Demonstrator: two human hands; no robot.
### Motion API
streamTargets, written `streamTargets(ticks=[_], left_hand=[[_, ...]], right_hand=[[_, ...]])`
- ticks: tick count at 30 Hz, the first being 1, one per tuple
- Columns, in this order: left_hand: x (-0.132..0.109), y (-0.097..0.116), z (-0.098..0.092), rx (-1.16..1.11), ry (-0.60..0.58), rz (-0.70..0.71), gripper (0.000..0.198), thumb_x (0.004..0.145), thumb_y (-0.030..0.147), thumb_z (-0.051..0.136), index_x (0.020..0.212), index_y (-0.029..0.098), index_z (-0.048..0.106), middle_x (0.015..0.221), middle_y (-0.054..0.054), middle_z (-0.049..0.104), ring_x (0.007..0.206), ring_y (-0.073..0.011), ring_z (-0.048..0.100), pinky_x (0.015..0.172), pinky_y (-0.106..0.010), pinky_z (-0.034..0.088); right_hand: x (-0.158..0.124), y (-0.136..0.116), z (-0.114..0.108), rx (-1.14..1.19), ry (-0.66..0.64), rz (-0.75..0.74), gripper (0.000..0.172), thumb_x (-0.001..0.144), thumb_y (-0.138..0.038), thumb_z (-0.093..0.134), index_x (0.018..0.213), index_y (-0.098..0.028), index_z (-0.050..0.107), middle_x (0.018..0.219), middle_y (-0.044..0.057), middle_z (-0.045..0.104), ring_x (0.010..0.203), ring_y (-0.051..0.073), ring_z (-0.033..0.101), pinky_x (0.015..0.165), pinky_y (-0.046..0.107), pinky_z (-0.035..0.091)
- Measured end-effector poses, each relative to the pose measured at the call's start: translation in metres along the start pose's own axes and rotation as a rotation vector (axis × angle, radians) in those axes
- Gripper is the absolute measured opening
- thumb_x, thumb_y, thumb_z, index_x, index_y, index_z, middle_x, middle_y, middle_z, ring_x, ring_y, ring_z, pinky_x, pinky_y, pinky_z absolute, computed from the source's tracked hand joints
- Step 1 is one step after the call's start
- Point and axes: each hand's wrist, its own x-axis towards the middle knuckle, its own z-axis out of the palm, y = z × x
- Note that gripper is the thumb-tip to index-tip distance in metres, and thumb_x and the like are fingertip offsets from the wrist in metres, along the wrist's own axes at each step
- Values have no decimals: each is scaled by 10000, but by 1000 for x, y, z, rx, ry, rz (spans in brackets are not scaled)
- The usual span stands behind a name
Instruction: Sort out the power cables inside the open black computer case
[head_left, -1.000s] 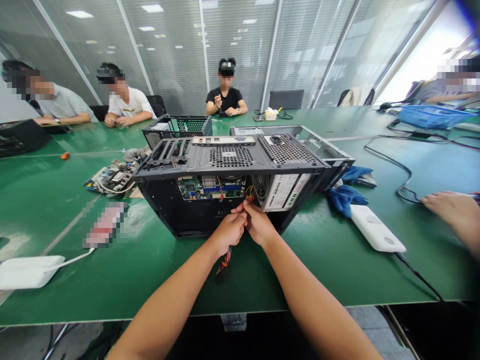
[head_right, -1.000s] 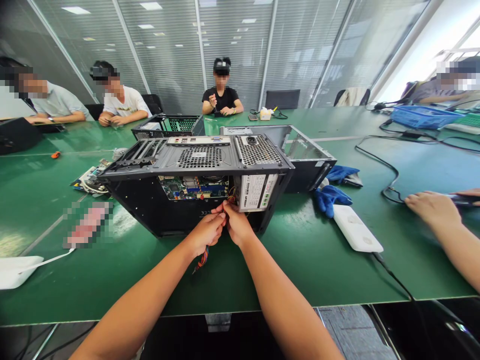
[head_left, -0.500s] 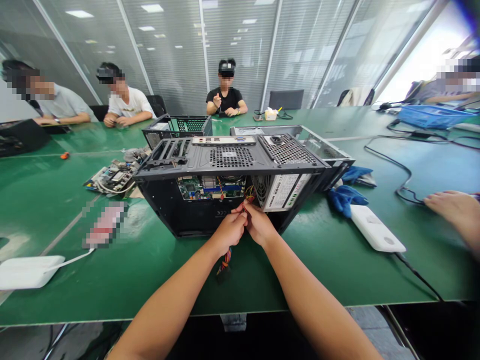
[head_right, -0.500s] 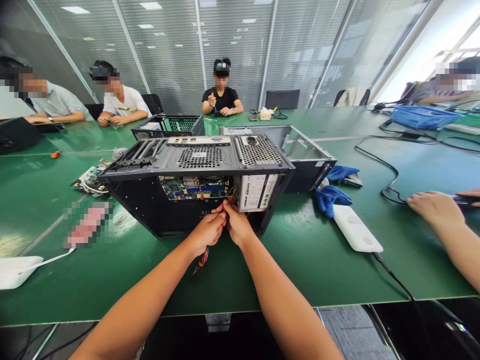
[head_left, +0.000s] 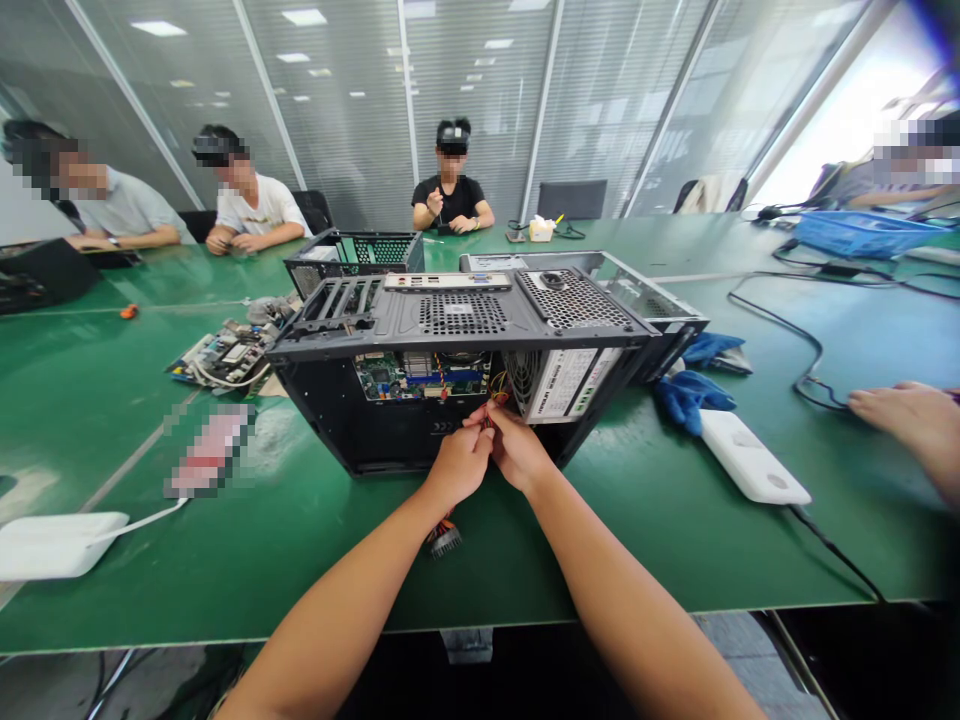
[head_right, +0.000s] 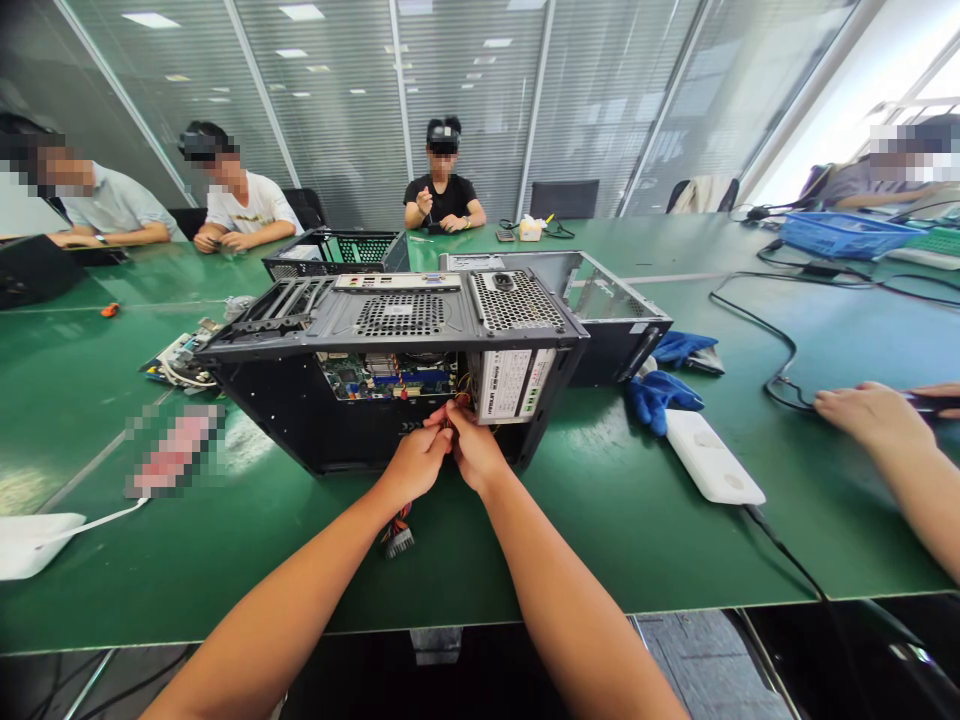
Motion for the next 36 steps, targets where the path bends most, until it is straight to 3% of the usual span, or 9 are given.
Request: streamTargets(ticks=[6, 8, 11, 16, 20, 24, 27, 32, 36], left_hand=[[-1, 2, 1, 102, 47, 66, 213, 911, 232, 429, 756, 176, 564, 765, -64, 627, 729, -193, 610, 679, -267, 413], [-1, 4, 0, -64, -14, -14, 268, 925, 275, 422, 695, 178, 519, 625, -19, 554, 575, -145, 543, 567, -238, 379], [-3, 8, -2, -473, -162, -240, 329, 946, 405, 390, 696, 197, 439, 448, 76, 335, 351, -75, 290, 404, -197, 225], [-7, 13, -6, -786, -267, -373, 358, 906, 512, 460, 726, 209, 396, 429, 120, 259, 302, -37, 165, 363, -160, 106], [-5, 10, -4, -598, -208, -300, 331, 945, 443, 384, 716, 205, 405, 440, 102, 288, 322, -56, 211, 380, -182, 171], [-1, 3, 0, -73, -20, -13, 267, 931, 258, 414, 690, 175, 493, 603, -1, 518, 542, -123, 510, 555, -229, 363], [-1, 1, 2, 162, 25, 62, 246, 932, 220, 393, 759, 172, 560, 749, -61, 616, 718, -195, 610, 679, -277, 408], [-2, 2, 2, 195, 39, 68, 203, 923, 220, 399, 804, 176, 557, 766, -71, 614, 709, -207, 607, 664, -283, 397], [-2, 6, 0, -101, -42, -35, 269, 927, 246, 395, 673, 185, 459, 561, 8, 474, 485, -119, 456, 514, -234, 322]], right_hand=[[0, 0, 0, 28, -5, -11, 383, 619, -570, 770, 697, -207, 678, 747, 26, 707, 765, 184, 626, 703, 306, 464], [-1, -1, 1, 12, 1, -5, 384, 629, -575, 761, 713, -209, 681, 744, 30, 703, 778, 193, 631, 670, 300, 457], [-1, -2, 1, 14, 12, -3, 383, 634, -568, 762, 743, -209, 685, 764, 39, 705, 822, 207, 640, 662, 300, 455], [0, -1, 1, 27, 15, -19, 386, 635, -563, 770, 744, -203, 687, 767, 48, 704, 862, 215, 649, 705, 310, 468], [0, 0, 0, 20, -2, -3, 390, 648, -574, 759, 759, -206, 689, 760, 50, 710, 830, 215, 656, 662, 306, 463], [0, 0, -1, 40, -9, 10, 386, 635, -565, 774, 752, -207, 692, 736, 40, 714, 770, 202, 658, 675, 314, 476], [0, 0, -1, 67, -14, 16, 375, 644, -545, 781, 752, -197, 692, 738, 49, 716, 799, 207, 667, 764, 338, 489], [1, 1, -1, 84, 3, 24, 362, 647, -526, 787, 751, -193, 692, 741, 55, 717, 798, 205, 668, 783, 338, 489], [1, 0, -1, 42, 25, 25, 381, 629, -540, 783, 746, -189, 693, 739, 53, 720, 787, 206, 664, 658, 301, 472]])
